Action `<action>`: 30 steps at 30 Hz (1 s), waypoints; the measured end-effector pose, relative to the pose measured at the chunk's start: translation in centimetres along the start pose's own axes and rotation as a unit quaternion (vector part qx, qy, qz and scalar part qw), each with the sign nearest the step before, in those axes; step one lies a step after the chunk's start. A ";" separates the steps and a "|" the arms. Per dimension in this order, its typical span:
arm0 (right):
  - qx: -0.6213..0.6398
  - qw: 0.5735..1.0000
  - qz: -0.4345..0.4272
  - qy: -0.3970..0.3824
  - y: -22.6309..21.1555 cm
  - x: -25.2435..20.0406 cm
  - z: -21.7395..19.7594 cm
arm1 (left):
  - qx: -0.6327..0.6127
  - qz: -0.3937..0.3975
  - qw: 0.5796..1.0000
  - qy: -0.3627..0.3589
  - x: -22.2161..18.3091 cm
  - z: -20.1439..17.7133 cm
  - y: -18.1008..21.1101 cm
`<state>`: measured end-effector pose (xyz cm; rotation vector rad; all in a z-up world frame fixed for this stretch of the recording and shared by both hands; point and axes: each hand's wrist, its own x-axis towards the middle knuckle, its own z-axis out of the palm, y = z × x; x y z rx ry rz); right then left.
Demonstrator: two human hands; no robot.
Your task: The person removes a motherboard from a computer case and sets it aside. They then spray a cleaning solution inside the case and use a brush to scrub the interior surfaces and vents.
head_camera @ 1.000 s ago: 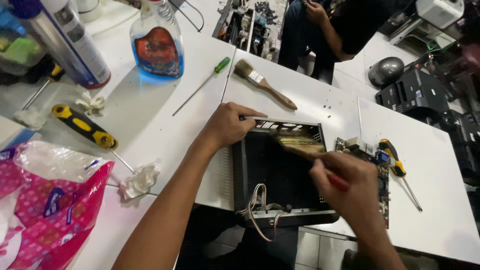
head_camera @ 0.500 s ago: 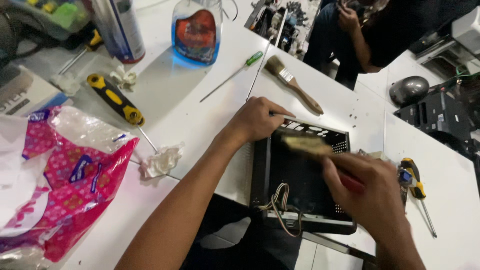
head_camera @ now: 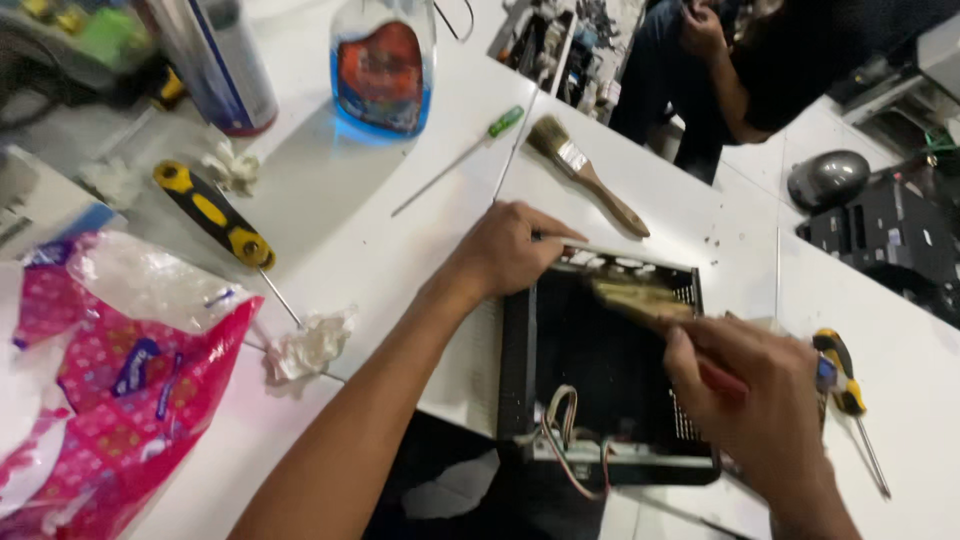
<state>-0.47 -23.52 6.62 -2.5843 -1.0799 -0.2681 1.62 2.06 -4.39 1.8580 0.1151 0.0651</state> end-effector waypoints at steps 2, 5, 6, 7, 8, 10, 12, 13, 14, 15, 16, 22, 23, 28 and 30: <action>0.060 0.998 -0.024 0.007 -0.2 -0.7 0.9 | 0.007 0.012 1.000 0.000 0.4 -0.3 0.1; 0.124 0.992 -0.011 -0.034 -0.6 -2.6 0.5 | -0.003 0.003 1.000 -0.011 0.2 0.0 -0.1; 0.124 0.991 0.012 -0.056 -0.6 -3.1 0.0 | -0.008 0.008 1.000 -0.006 0.2 0.3 -0.5; 0.125 0.990 0.022 -0.063 0.1 -3.1 -0.3 | -0.012 0.001 1.000 -0.015 0.3 0.4 -0.6; 0.082 0.995 0.039 -0.034 0.7 -3.1 -0.7 | -0.005 0.010 1.000 -0.009 0.5 0.5 -0.7; 0.039 0.997 0.060 -0.016 1.8 -2.4 -0.3 | -0.004 0.010 1.000 -0.007 0.4 0.9 -1.3; 0.048 0.998 -0.004 0.033 2.5 -1.0 1.2 | 0.008 0.018 1.000 0.007 0.8 0.9 -1.4; 0.047 0.998 0.001 0.034 2.2 -1.2 1.1 | 0.009 0.019 1.000 0.002 0.7 0.8 -1.2; 0.075 0.997 -0.028 -0.003 1.9 -1.3 0.8 | -0.003 0.014 1.000 -0.004 0.5 0.8 -0.9; 0.102 0.992 -0.057 -0.039 1.6 -1.4 0.6 | -0.013 0.010 1.000 -0.010 0.3 0.6 -0.5; 0.102 0.993 -0.052 -0.037 0.9 -2.0 -0.5 | -0.012 0.011 1.000 -0.015 0.3 0.8 -0.4; 0.120 0.986 -0.089 -0.073 1.0 1.2 -0.5 | -0.012 0.047 0.999 0.010 0.8 1.3 -0.8; 0.128 0.984 -0.107 -0.070 0.9 2.2 0.2 | -0.012 0.042 0.999 0.009 0.7 1.2 -0.4; 0.137 0.965 -0.135 -0.176 0.6 0.4 -0.9 | -0.001 0.026 1.000 0.008 0.4 1.2 -0.4; 0.157 0.925 -0.005 -0.346 0.5 -1.2 -3.9 | -0.025 0.021 0.999 -0.002 0.4 1.1 -0.4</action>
